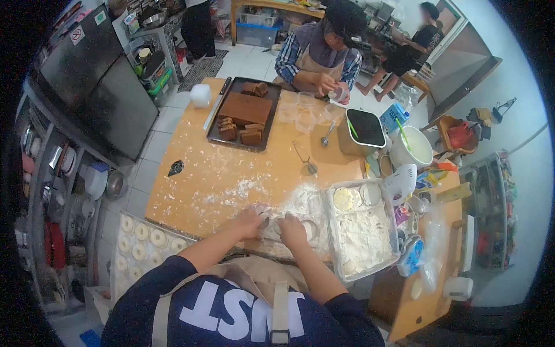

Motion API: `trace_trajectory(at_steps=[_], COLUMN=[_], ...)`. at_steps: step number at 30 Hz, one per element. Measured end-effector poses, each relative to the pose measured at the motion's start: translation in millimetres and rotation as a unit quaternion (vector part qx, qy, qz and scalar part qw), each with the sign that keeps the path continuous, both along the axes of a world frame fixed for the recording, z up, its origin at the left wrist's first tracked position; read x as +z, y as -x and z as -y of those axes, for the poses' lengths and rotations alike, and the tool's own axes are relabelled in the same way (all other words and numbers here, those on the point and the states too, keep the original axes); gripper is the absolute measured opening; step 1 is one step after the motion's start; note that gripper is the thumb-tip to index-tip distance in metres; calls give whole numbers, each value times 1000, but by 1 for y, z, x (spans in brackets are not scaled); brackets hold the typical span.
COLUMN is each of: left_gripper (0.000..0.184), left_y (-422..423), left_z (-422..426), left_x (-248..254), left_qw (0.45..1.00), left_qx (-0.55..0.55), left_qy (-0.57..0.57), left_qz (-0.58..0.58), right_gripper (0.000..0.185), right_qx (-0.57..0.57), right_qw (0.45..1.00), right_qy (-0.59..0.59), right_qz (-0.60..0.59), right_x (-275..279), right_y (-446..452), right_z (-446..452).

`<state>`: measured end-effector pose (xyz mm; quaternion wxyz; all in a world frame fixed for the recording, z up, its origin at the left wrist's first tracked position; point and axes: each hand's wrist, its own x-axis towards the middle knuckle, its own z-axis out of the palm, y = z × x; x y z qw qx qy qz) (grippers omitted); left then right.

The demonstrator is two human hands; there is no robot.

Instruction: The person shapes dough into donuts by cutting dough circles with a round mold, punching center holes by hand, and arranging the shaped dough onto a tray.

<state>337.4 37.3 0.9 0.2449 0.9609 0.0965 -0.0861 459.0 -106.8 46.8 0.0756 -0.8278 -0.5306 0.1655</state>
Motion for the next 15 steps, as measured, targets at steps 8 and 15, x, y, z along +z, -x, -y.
trace_trajectory(at_steps=[8,15], left_gripper=[97,97], left_y=[0,-1], left_z=[1,3], left_x=[4,-7], left_qw=[1000,1000], left_qx=[6,0], left_qy=[10,-4], left_qz=[0,-15], right_gripper=[23,25], right_qx=[-11,-79], right_qw=[1000,991], right_qy=[2,-104], right_qz=[4,-22], right_x=[-3,10], right_y=[0,-35], right_z=[-3,8])
